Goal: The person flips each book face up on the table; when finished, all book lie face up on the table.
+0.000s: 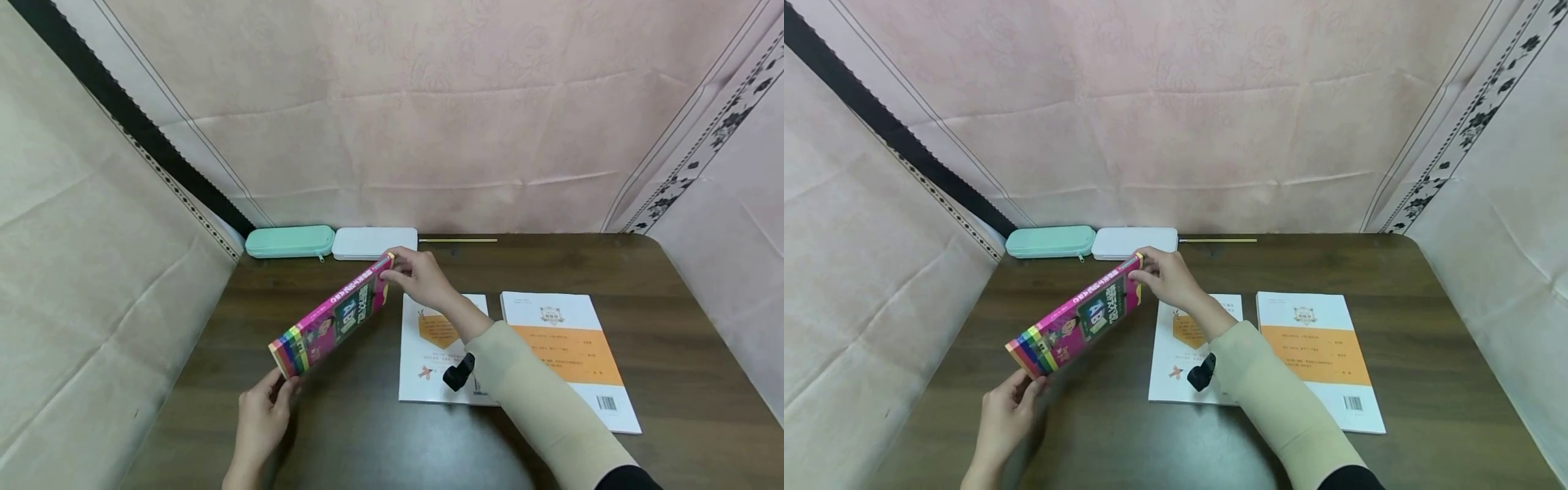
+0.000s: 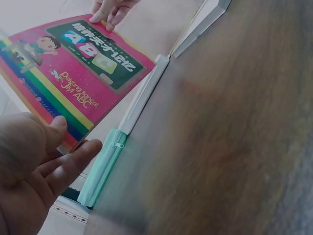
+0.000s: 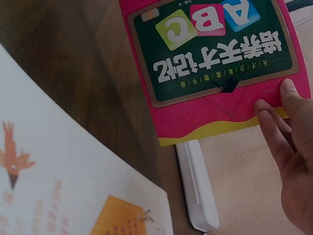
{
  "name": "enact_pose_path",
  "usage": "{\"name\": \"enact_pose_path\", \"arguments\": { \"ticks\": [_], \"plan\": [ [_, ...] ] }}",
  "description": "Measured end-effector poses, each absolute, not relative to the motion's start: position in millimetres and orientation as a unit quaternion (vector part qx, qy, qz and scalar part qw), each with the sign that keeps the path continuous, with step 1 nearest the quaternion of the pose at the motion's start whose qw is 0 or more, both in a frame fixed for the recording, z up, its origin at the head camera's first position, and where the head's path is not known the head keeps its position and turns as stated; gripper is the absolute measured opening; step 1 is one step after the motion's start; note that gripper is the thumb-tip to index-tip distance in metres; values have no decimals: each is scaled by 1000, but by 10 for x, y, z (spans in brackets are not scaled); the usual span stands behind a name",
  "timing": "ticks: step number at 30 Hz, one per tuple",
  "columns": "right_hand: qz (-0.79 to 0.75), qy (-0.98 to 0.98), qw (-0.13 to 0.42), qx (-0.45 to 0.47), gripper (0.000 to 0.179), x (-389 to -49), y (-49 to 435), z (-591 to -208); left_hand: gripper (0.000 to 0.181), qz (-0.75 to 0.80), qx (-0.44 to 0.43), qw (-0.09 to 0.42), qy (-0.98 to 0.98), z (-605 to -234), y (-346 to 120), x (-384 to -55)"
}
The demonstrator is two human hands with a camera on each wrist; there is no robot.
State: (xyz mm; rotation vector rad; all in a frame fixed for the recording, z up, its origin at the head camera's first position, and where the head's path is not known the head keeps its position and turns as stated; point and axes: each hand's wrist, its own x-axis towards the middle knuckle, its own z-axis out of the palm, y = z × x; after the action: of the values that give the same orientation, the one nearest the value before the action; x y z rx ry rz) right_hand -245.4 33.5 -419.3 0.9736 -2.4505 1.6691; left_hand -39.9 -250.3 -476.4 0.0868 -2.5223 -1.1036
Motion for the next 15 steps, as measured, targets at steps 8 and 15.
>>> {"name": "enact_pose_path", "arguments": {
  "ticks": [8, 15],
  "plan": [
    [509, -808, 18, 295, 30, -2453, 356, -4091, 11, -393, 24, 165, -904, -4710, -2488, -389],
    [515, -808, 8, 286, 36, -2441, 356, -4121, 18, -444, 27, 128, -886, -4676, -2465, -375]
  ]
}}
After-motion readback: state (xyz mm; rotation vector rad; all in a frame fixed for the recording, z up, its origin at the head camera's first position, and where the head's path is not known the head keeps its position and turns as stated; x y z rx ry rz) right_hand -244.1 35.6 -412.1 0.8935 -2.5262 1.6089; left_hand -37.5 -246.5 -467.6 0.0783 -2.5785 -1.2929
